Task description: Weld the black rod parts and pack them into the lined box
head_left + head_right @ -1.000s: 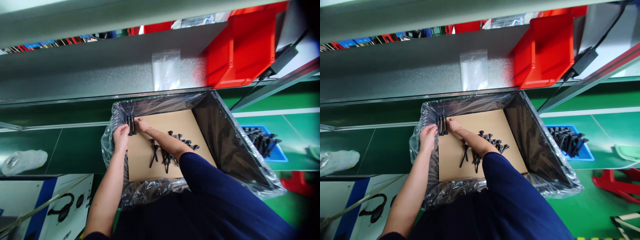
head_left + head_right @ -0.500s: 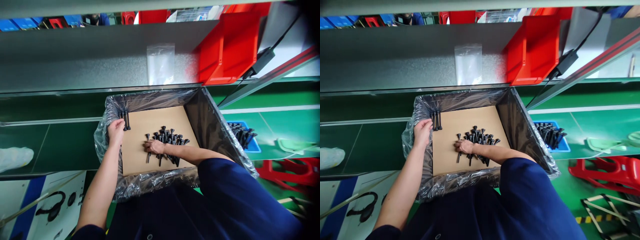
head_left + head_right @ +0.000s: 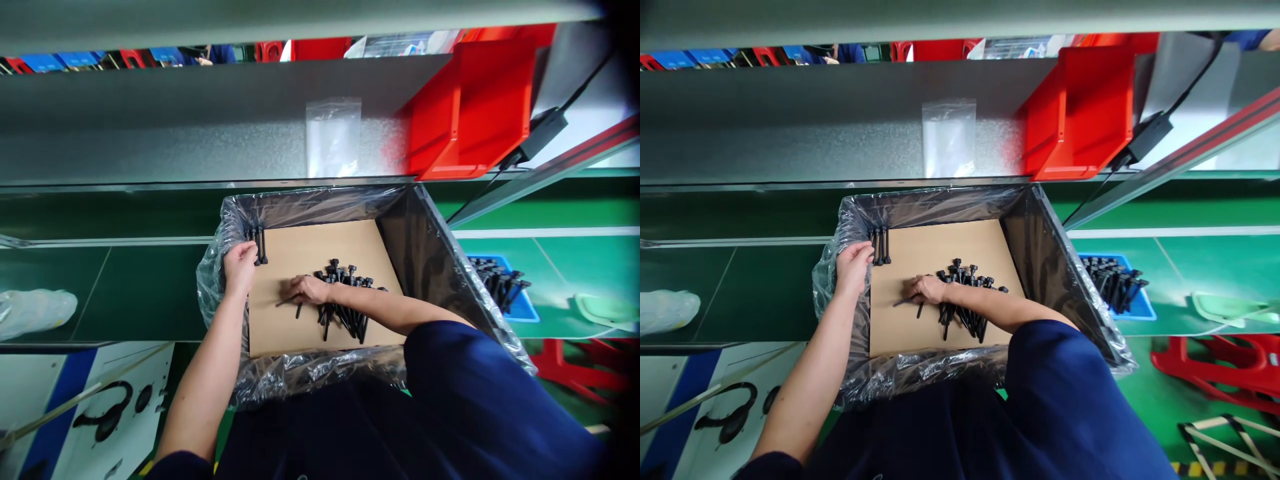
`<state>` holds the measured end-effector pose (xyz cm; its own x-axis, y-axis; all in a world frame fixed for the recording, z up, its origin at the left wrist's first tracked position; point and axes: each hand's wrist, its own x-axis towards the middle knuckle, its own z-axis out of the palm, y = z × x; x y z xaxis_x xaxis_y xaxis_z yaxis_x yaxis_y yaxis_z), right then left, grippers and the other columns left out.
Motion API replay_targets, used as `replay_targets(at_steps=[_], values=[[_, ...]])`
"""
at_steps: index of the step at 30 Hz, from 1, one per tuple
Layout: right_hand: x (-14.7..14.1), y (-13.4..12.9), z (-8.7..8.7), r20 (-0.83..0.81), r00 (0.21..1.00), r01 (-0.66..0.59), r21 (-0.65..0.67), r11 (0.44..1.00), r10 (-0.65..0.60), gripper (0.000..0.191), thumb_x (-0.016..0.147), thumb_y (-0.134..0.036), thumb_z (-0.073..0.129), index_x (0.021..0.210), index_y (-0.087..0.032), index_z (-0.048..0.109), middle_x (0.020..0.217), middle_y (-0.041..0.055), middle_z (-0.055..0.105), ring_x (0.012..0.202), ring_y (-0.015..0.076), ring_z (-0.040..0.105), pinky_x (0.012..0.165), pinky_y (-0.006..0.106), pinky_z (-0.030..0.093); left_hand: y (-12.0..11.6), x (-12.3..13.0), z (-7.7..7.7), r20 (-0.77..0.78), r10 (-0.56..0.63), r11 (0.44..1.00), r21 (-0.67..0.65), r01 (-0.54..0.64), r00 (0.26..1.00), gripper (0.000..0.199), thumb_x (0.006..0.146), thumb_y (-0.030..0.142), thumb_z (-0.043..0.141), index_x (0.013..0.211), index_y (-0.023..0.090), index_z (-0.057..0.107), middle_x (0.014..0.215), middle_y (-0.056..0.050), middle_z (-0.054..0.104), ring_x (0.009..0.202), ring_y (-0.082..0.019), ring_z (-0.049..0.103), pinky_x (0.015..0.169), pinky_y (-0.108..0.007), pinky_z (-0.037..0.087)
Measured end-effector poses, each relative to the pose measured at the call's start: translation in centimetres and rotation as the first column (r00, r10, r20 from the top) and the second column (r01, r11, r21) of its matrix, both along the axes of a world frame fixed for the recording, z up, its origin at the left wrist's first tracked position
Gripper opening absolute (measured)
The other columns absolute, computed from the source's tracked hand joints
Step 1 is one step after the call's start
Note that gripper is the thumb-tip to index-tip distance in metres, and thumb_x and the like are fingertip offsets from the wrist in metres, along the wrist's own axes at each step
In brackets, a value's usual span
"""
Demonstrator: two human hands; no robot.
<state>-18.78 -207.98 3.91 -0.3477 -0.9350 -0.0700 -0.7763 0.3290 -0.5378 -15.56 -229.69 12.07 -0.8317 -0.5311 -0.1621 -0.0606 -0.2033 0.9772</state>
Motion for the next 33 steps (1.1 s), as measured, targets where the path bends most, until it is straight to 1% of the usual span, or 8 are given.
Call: replay_targets(at_steps=[2, 5, 7, 10, 12, 20, 28, 33], values=[[-2.0, -0.8, 0.5, -0.024, 0.999, 0.045, -0.104, 0.994, -0.048, 0.021, 0.092, -0.027, 0.061, 0.105, -0.014, 0.073, 0.094, 0.0110, 0.066, 0.093, 0.0177, 0.062, 0.084, 0.028, 0.049, 0.0, 0.0, 0.1, 0.002, 0.002, 1.000, 0.007, -0.002, 1.000, 0.027, 0.063, 0.028, 0.073, 0.086, 0.015, 0.072, 0.086, -0.006, 0.071, 0.078, -0.015, 0.064, 0.073, -0.028, 0.052], [-5.3, -2.5, 0.7, -0.188, 0.954, 0.202, -0.180, 0.963, -0.235, 0.027, 0.097, -0.028, 0.052, 0.114, -0.016, 0.069, 0.095, 0.0111, 0.064, 0.091, 0.0190, 0.060, 0.078, 0.028, 0.047, 0.0, -0.1, 0.1, 0.003, 0.013, 1.000, 0.016, -0.013, 1.000, 0.026, 0.062, 0.026, 0.074, 0.085, 0.015, 0.071, 0.086, -0.006, 0.071, 0.077, -0.014, 0.064, 0.074, -0.028, 0.052], [-7.3, -3.7, 0.2, -0.304, 0.907, 0.280, -0.080, 0.957, -0.291, 0.030, 0.098, -0.025, 0.046, 0.117, -0.016, 0.068, 0.101, 0.0120, 0.064, 0.090, 0.0203, 0.059, 0.076, 0.028, 0.045, 0.0, 0.0, 0.1, 0.000, 0.020, 1.000, 0.016, -0.020, 1.000, 0.025, 0.062, 0.026, 0.074, 0.085, 0.015, 0.071, 0.085, -0.005, 0.071, 0.076, -0.014, 0.063, 0.074, -0.028, 0.052], [-9.5, -5.6, -0.9, -0.370, 0.896, 0.321, 0.161, 0.933, -0.244, 0.032, 0.097, -0.017, 0.042, 0.116, -0.015, 0.067, 0.107, 0.0129, 0.064, 0.093, 0.0220, 0.058, 0.076, 0.029, 0.044, -0.1, 0.0, 0.2, 0.000, 0.031, 0.999, 0.019, -0.031, 1.000, 0.024, 0.062, 0.026, 0.074, 0.084, 0.015, 0.072, 0.086, -0.006, 0.071, 0.077, -0.014, 0.063, 0.073, -0.028, 0.052], [-10.4, -6.7, -1.6, -0.377, 0.901, 0.317, 0.239, 0.918, -0.213, 0.033, 0.094, -0.012, 0.043, 0.114, -0.015, 0.068, 0.110, 0.0140, 0.064, 0.097, 0.0239, 0.057, 0.079, 0.030, 0.043, 0.0, 0.1, 0.3, 0.007, 0.037, 0.999, 0.024, -0.037, 0.999, 0.024, 0.062, 0.026, 0.074, 0.083, 0.015, 0.072, 0.087, -0.006, 0.071, 0.077, -0.014, 0.063, 0.072, -0.027, 0.052], [-11.9, -9.5, -3.5, -0.410, 0.885, 0.328, 0.213, 0.921, -0.221, 0.035, 0.098, -0.020, 0.039, 0.122, -0.017, 0.064, 0.115, 0.0151, 0.058, 0.105, 0.0269, 0.051, 0.088, 0.037, 0.043, -0.1, 0.1, 0.4, 0.021, 0.020, 1.000, 0.019, -0.020, 1.000, 0.027, 0.061, 0.029, 0.075, 0.084, 0.015, 0.072, 0.086, -0.007, 0.072, 0.077, -0.015, 0.064, 0.072, -0.027, 0.051], [-11.9, -10.1, -4.5, -0.411, 0.866, 0.367, 0.134, 0.920, -0.286, 0.036, 0.094, -0.014, 0.043, 0.126, -0.011, 0.059, 0.113, 0.0167, 0.058, 0.104, 0.0270, 0.051, 0.095, 0.039, 0.042, 0.0, 0.1, 0.5, 0.020, 0.015, 1.000, 0.017, -0.015, 1.000, 0.027, 0.060, 0.030, 0.074, 0.083, 0.015, 0.072, 0.082, -0.006, 0.071, 0.075, -0.015, 0.063, 0.070, -0.027, 0.050], [-11.4, -10.2, -4.4, -0.394, 0.866, 0.375, 0.107, 0.921, -0.307, 0.032, 0.094, -0.013, 0.042, 0.118, -0.010, 0.062, 0.110, 0.0167, 0.060, 0.103, 0.0264, 0.051, 0.096, 0.038, 0.042, 0.0, 0.0, 0.6, 0.026, 0.012, 0.999, 0.032, -0.013, 1.000, 0.028, 0.058, 0.029, 0.076, 0.081, 0.015, 0.072, 0.077, -0.005, 0.069, 0.073, -0.014, 0.062, 0.069, -0.026, 0.050]])
